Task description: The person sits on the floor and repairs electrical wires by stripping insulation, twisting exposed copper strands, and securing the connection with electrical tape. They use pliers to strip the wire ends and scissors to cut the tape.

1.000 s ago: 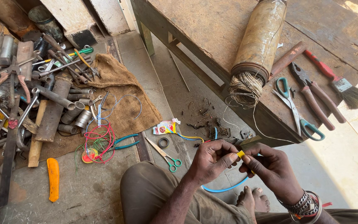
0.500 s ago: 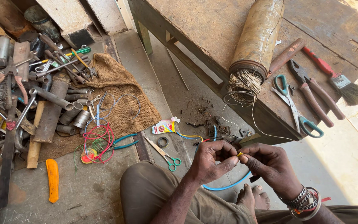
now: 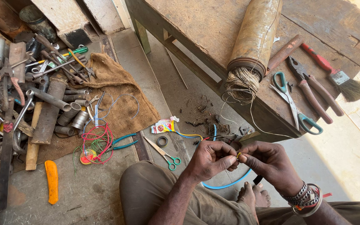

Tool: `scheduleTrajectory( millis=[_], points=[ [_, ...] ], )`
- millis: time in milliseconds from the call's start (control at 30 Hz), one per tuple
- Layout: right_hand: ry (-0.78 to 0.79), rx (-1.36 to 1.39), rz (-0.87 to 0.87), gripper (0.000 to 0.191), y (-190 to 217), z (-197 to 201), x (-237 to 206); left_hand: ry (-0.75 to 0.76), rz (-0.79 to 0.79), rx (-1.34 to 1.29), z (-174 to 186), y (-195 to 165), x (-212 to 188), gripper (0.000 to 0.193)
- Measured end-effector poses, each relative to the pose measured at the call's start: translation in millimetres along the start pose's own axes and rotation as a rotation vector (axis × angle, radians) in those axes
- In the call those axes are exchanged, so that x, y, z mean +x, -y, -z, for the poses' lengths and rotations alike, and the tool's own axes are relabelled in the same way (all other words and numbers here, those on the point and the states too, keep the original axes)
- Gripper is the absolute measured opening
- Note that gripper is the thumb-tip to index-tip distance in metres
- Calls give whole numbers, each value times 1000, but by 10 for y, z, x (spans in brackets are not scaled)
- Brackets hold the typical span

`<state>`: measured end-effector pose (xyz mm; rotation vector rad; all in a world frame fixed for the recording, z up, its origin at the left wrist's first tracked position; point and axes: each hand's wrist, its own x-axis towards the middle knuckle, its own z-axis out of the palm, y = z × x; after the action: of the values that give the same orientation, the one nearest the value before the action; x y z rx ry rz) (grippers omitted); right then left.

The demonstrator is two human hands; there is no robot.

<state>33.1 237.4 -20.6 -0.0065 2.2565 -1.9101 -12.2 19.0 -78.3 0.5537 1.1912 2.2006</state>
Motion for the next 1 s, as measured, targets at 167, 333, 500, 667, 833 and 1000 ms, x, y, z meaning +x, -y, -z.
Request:
scheduleTrajectory(
  millis=[167,333,500,667,833,1000],
  points=[
    [23,-16,21,16,2,18,10,-12,18,-4,-5,-26,-1,15],
    [53,9,9,17,11,32,7,-9,33,16,-5,-46,-5,16],
    [23,2,-166,18,-14,44,7,-3,38,36,4,-42,-6,17],
    [79,26,10,18,-75,58,21,-7,52,46,-11,-37,0,15],
    [72,-5,-51,18,-92,69,16,-19,51,81,-25,-63,-4,13],
    [96,100,-63,18,-76,66,14,-3,61,86,-30,-115,-3,13]
  ],
)
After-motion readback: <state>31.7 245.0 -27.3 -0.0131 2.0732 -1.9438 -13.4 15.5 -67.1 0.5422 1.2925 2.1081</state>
